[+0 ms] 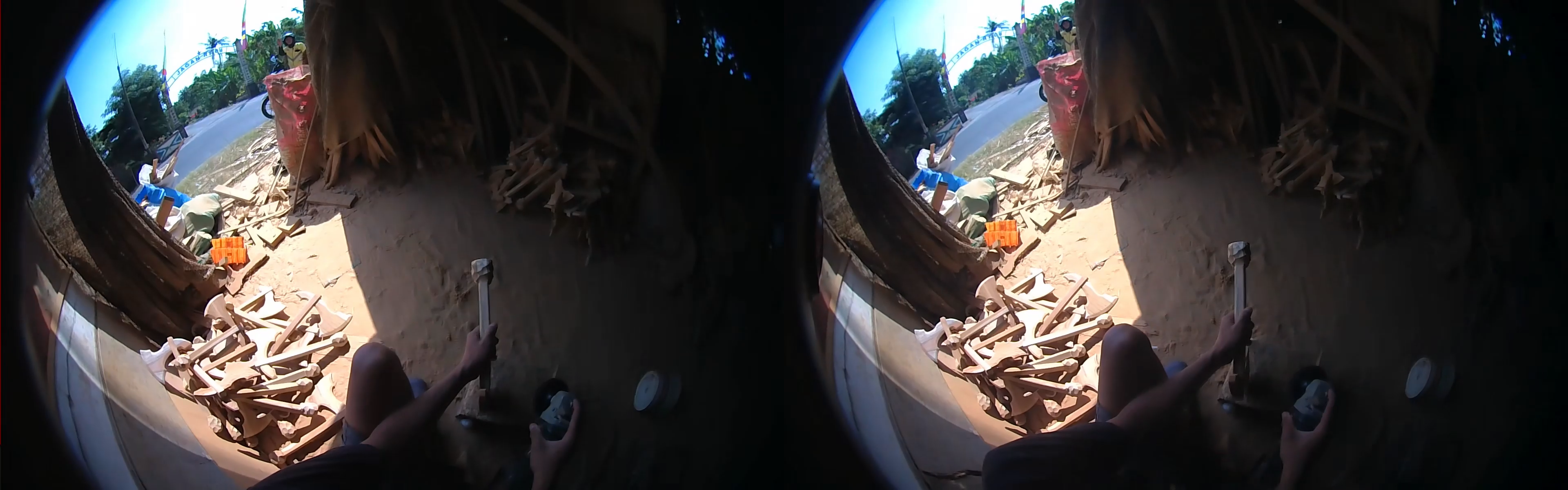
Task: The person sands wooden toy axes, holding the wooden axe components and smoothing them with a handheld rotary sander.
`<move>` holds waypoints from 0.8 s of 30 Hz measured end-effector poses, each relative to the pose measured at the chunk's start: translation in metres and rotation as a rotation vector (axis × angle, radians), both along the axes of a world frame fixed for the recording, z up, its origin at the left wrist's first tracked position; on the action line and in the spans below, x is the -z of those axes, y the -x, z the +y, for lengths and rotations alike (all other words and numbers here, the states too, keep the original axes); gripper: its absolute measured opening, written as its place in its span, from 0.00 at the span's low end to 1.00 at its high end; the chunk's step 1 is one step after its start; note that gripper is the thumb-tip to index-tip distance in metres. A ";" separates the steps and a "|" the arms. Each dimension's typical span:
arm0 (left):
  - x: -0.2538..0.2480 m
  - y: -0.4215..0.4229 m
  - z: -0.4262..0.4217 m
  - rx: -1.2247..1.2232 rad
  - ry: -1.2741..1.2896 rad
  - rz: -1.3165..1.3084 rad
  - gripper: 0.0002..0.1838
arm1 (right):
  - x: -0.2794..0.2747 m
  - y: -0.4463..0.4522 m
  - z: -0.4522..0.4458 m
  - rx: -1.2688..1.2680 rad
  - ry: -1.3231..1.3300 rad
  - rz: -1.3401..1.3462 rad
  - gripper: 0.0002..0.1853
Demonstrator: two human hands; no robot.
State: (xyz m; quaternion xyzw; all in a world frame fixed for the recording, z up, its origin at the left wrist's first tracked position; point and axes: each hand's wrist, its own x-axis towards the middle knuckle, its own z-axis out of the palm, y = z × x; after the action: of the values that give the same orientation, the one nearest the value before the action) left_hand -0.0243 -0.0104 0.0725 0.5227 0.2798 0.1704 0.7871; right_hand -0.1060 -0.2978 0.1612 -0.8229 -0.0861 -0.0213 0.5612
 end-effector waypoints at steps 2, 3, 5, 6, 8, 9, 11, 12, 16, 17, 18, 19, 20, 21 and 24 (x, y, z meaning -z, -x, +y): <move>0.003 0.002 0.000 -0.018 0.036 0.010 0.18 | -0.003 -0.002 0.002 0.039 -0.020 0.002 0.54; 0.007 0.002 0.001 -0.026 0.054 0.015 0.18 | -0.002 -0.003 0.001 0.055 -0.035 -0.021 0.54; 0.013 0.002 0.002 -0.042 0.064 0.000 0.17 | 0.007 -0.007 -0.004 0.096 -0.124 -0.028 0.54; 0.010 0.002 0.003 -0.050 0.069 -0.007 0.17 | 0.020 -0.013 -0.007 0.119 -0.198 -0.014 0.54; -0.003 0.005 0.005 -0.044 0.178 -0.073 0.16 | 0.042 -0.028 -0.015 0.129 -0.325 0.031 0.53; -0.010 0.007 0.006 -0.042 0.231 -0.107 0.16 | 0.051 -0.036 -0.020 0.117 -0.378 0.061 0.52; -0.029 0.003 0.009 -0.061 0.321 -0.218 0.18 | 0.061 -0.048 -0.028 0.061 -0.549 0.229 0.46; -0.038 0.003 0.009 -0.068 0.365 -0.272 0.19 | 0.064 -0.051 -0.027 0.052 -0.533 0.183 0.34; -0.153 0.041 -0.002 -0.035 0.518 -0.330 0.23 | 0.061 -0.061 -0.008 0.016 -0.492 0.081 0.24; -0.168 0.044 0.003 -0.023 0.493 -0.336 0.24 | 0.062 -0.062 -0.003 0.005 -0.495 0.090 0.24; -0.178 0.047 0.010 -0.012 0.467 -0.340 0.25 | 0.062 -0.062 0.000 -0.002 -0.509 0.115 0.24; -0.185 0.051 0.018 0.035 0.428 -0.399 0.25 | 0.062 -0.064 0.004 -0.018 -0.525 0.140 0.24; -0.193 0.055 0.027 0.081 0.386 -0.459 0.24 | 0.062 -0.066 0.009 -0.038 -0.544 0.166 0.24; -0.203 0.060 0.036 0.125 0.344 -0.520 0.24 | 0.061 -0.068 0.015 -0.060 -0.577 0.201 0.25; -0.231 0.070 0.059 0.179 0.151 -0.568 0.24 | 0.060 -0.076 0.032 -0.138 -0.704 0.351 0.26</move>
State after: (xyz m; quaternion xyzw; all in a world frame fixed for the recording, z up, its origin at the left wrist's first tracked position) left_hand -0.0945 0.0486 0.3036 0.4166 0.0132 0.2185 0.8823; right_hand -0.0300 -0.2654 0.1008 -0.5636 -0.0312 0.1293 0.8153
